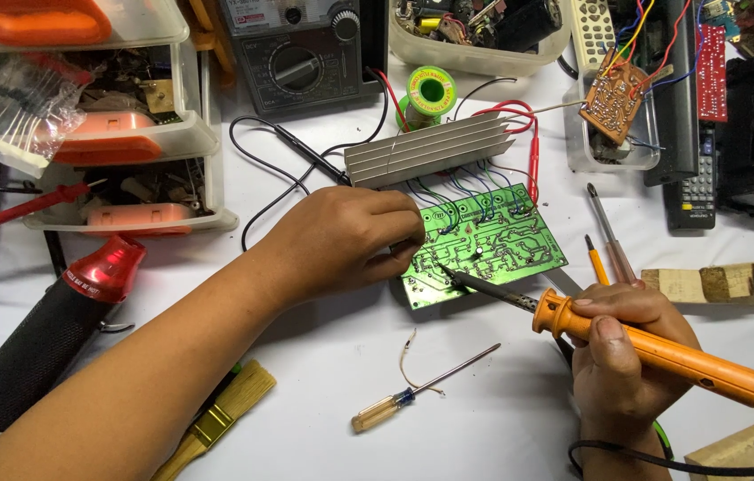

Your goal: Soldering electronic components onto a printed circuit board at a repair bench.

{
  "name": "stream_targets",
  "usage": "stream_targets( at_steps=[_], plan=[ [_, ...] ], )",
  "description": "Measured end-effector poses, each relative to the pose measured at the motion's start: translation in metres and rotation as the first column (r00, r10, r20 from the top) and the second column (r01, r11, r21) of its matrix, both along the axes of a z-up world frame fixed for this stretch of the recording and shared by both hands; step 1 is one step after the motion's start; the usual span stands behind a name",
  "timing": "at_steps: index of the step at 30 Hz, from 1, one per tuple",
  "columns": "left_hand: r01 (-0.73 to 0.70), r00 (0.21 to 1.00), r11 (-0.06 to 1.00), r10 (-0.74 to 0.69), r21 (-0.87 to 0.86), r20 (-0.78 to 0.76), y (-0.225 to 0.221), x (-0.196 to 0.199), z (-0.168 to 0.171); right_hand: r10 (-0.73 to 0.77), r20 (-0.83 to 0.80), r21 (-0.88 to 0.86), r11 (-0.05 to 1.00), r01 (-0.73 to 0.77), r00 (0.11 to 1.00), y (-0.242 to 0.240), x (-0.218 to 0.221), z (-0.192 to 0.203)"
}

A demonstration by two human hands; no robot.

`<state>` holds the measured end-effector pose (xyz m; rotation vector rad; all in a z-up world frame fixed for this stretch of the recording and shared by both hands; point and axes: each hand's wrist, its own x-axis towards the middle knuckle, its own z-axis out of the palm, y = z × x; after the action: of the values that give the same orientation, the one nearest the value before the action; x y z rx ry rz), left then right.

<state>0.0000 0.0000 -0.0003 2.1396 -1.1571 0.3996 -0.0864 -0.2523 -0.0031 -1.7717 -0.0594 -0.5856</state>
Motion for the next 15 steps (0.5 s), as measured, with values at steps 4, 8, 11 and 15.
stream_targets(
  at_steps=[4, 8, 11, 15],
  plan=[
    [0.004, 1.0, 1.0, -0.004, -0.007, -0.005, -0.0004, 0.0001, -0.0001, -0.021, 0.031, -0.029, 0.999, 0.022, 0.999, -0.0012, 0.0004, -0.0021],
    [0.011, 1.0, 1.0, -0.011, -0.001, -0.016, -0.0002, 0.0, 0.0007, -0.022, 0.009, -0.033, 0.999, 0.022, 1.0, 0.0005, 0.0001, 0.0007],
    [-0.01, 1.0, 1.0, 0.01, 0.006, 0.015, -0.0007, -0.0003, -0.0002, -0.007, 0.022, -0.012, 1.0, 0.008, 1.0, -0.0004, 0.0009, -0.0007],
    [-0.01, 0.999, 1.0, 0.01, 0.015, 0.036, -0.0011, -0.0003, -0.0006, 0.014, 0.045, -0.034, 0.999, -0.012, 0.999, -0.0002, 0.0012, -0.001]
  ],
)
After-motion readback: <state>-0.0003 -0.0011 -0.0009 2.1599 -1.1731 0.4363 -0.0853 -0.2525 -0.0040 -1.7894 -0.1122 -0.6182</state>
